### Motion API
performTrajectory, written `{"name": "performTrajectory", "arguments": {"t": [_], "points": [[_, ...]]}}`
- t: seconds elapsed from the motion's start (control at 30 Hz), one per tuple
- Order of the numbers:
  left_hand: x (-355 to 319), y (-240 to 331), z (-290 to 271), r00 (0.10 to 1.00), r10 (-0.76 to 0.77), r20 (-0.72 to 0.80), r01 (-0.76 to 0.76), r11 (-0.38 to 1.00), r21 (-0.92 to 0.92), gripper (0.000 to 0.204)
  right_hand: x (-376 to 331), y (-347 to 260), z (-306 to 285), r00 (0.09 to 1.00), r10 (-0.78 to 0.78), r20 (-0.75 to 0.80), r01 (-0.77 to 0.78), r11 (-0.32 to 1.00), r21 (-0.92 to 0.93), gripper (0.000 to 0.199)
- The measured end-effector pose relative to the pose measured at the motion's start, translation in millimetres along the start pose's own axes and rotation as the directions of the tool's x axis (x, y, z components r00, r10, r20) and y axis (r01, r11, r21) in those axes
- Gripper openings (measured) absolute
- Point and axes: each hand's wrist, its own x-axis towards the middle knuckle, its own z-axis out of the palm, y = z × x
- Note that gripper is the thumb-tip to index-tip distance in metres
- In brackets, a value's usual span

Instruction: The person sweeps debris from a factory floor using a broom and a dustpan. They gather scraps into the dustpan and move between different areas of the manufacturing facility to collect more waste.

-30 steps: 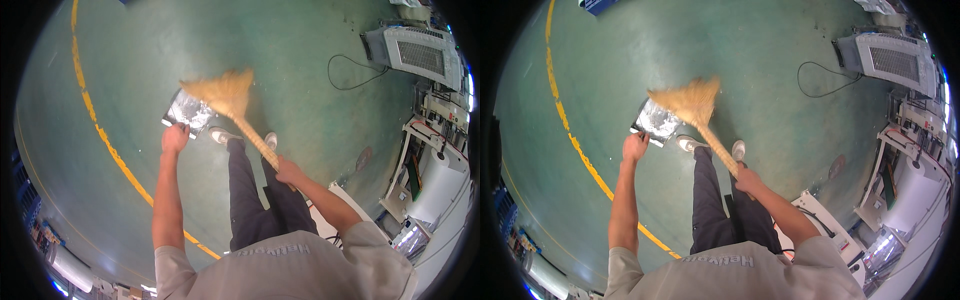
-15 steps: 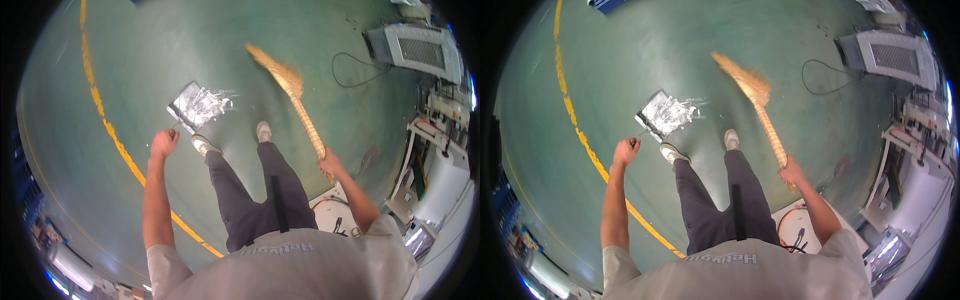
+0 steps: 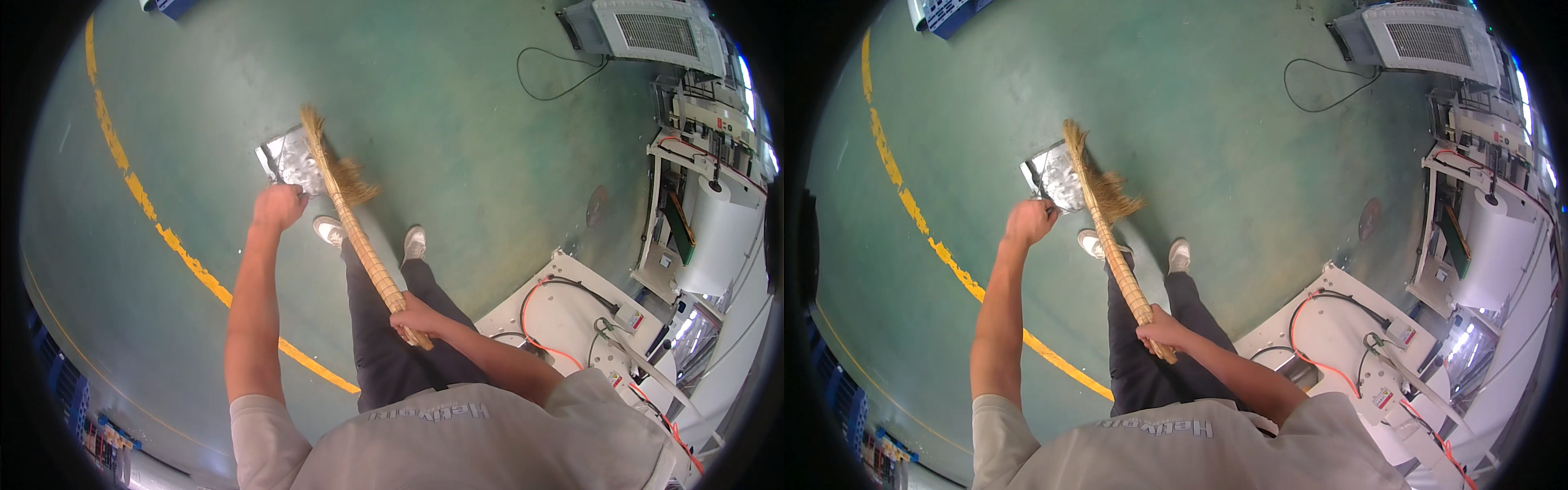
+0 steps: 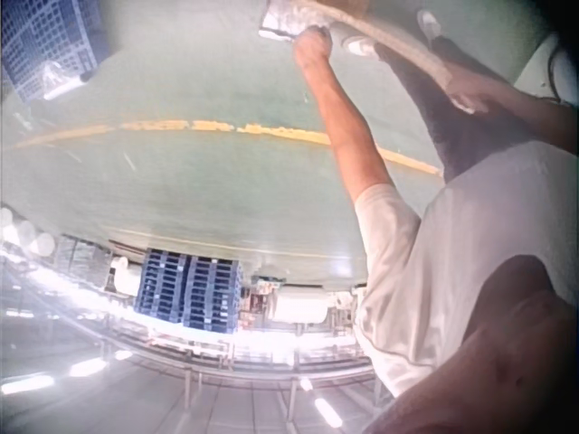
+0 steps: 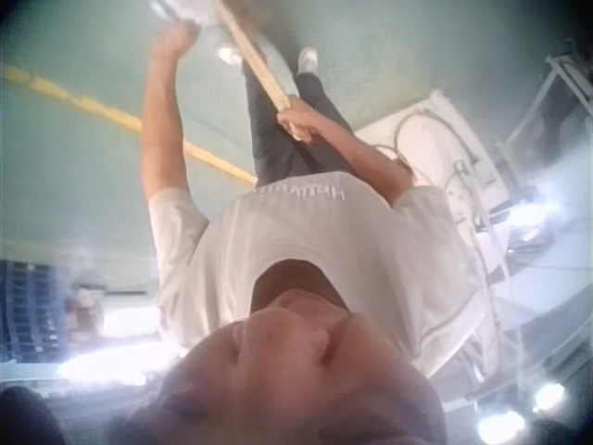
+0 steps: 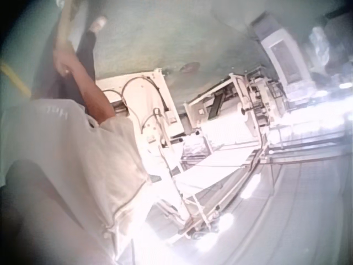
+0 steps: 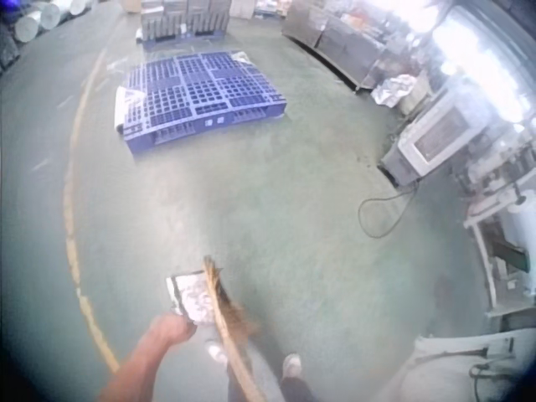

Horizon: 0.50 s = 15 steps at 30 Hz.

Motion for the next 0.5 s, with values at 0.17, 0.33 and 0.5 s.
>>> {"name": "performTrajectory", "arguments": {"t": [0.17,0.33,0.5], "points": [[-36,-11,-4,1.0,-0.03,0.001,0.03,0.994,-0.101,0.027,-52,22,-45,0.998,-0.037,0.059,0.027,0.987,0.161,0.059],[-84,-22,-2,0.993,-0.115,-0.022,0.109,0.98,-0.168,0.031,-100,6,-123,0.998,-0.048,-0.045,0.044,0.995,-0.093,0.058],[-153,-22,23,0.967,-0.226,-0.115,0.183,0.936,-0.301,0.034,-72,-70,-183,0.936,-0.296,-0.191,0.136,0.805,-0.577,0.05]]}}
